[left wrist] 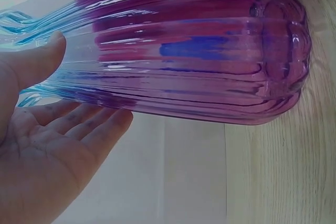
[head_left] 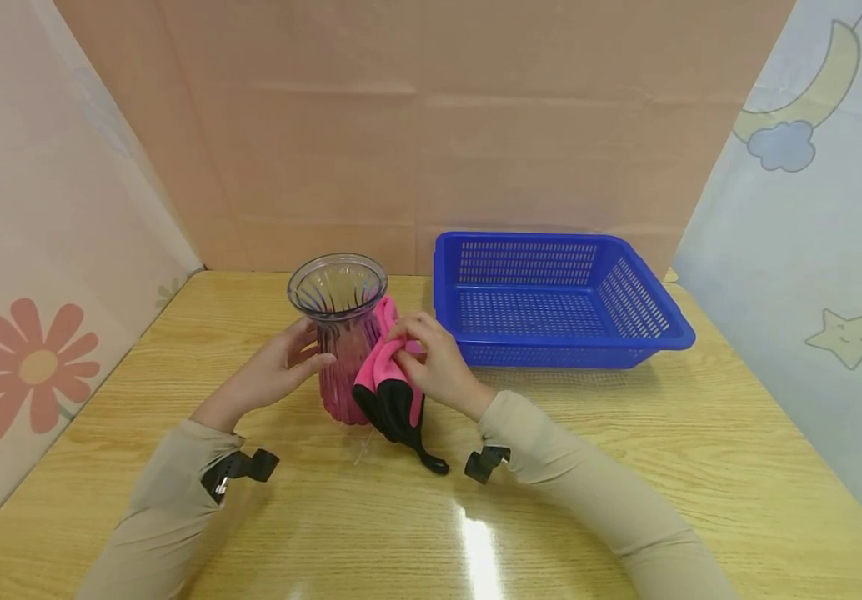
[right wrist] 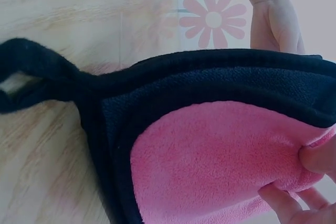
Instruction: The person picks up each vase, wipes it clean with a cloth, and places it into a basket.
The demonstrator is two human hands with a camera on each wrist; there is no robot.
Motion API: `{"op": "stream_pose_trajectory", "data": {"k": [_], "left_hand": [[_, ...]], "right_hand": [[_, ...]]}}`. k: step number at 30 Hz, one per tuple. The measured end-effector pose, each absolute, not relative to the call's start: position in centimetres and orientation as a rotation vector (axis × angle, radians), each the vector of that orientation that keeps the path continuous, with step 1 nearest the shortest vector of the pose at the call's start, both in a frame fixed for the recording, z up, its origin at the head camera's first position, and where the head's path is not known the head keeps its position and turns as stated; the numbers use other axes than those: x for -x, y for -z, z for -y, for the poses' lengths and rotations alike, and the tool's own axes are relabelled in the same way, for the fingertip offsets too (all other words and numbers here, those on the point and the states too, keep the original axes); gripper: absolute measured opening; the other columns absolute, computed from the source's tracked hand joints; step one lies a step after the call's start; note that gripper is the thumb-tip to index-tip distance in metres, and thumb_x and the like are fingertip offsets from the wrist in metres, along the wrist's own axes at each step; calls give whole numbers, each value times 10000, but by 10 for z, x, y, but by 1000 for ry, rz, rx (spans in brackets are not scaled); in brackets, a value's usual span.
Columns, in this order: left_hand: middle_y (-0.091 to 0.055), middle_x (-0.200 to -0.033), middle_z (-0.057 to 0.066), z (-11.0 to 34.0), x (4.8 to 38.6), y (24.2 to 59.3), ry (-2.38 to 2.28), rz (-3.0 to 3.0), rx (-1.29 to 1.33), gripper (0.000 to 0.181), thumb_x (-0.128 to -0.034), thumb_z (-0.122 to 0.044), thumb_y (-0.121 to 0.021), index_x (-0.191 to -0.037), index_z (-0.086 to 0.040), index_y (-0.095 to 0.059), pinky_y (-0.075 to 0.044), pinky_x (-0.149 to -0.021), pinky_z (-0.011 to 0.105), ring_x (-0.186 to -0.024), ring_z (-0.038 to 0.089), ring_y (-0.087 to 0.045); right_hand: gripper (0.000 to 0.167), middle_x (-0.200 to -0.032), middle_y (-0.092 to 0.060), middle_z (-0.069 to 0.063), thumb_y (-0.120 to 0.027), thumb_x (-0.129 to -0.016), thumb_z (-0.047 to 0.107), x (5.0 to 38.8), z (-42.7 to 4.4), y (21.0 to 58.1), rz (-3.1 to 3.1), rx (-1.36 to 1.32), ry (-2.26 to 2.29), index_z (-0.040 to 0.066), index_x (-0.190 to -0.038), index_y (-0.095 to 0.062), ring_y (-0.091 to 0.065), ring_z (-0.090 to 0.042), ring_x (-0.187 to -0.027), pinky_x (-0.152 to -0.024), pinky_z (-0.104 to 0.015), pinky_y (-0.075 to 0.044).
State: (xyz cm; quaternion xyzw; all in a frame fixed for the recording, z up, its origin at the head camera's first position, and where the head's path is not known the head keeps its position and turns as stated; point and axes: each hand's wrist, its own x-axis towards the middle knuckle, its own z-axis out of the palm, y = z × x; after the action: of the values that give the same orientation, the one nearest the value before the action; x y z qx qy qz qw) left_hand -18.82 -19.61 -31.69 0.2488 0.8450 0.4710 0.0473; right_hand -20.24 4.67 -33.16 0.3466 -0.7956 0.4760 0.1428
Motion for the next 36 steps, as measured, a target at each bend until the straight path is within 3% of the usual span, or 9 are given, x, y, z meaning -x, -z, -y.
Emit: {"op": "stream_pose_trajectory", "data": {"k": [10,20,31,36], "left_hand": [[-301,-1468,283,196,188,316,-1425,-2587,-750,657,-933,-123,-550,-1463,11,-186,-355,-1049,557,-1337,467,-339],[-306,-1468,280,196,188,317,-1409,-2595,-739,660,-929,-141,-557,-1463,-2,-195,-361,-1043,555,-1333,469,-343],[-309,-1465,283,195,187,316,-1422,-2590,-742,654,-930,-132,-555,-1460,7,-198,-347,-1049,572,-1336,466,-339],[-318,-1462,280,195,187,316,-1418,-2598,-751,652,-923,-124,-563,-1454,15,-210,-353,-1043,572,-1332,466,-348]], "right_hand": [[88,-1028,-583,-170,-613,-837,-47,203,-44,321,2280,-987,-1421,8,-904,-629,-577,-277,-1024,-722,-257,-595],[163,-1075,-591,-160,-610,-847,-26,204,-44,316,2335,-981,-1412,22,-995,-660,-591,-276,-1025,-787,-299,-588],[111,-1035,-602,-167,-609,-835,-45,204,-42,314,2312,-975,-1356,10,-918,-657,-593,-297,-1047,-737,-314,-597],[98,-994,-600,-159,-608,-833,-49,204,-40,311,2262,-955,-1362,4,-902,-651,-590,-271,-985,-730,-288,-599]]}}
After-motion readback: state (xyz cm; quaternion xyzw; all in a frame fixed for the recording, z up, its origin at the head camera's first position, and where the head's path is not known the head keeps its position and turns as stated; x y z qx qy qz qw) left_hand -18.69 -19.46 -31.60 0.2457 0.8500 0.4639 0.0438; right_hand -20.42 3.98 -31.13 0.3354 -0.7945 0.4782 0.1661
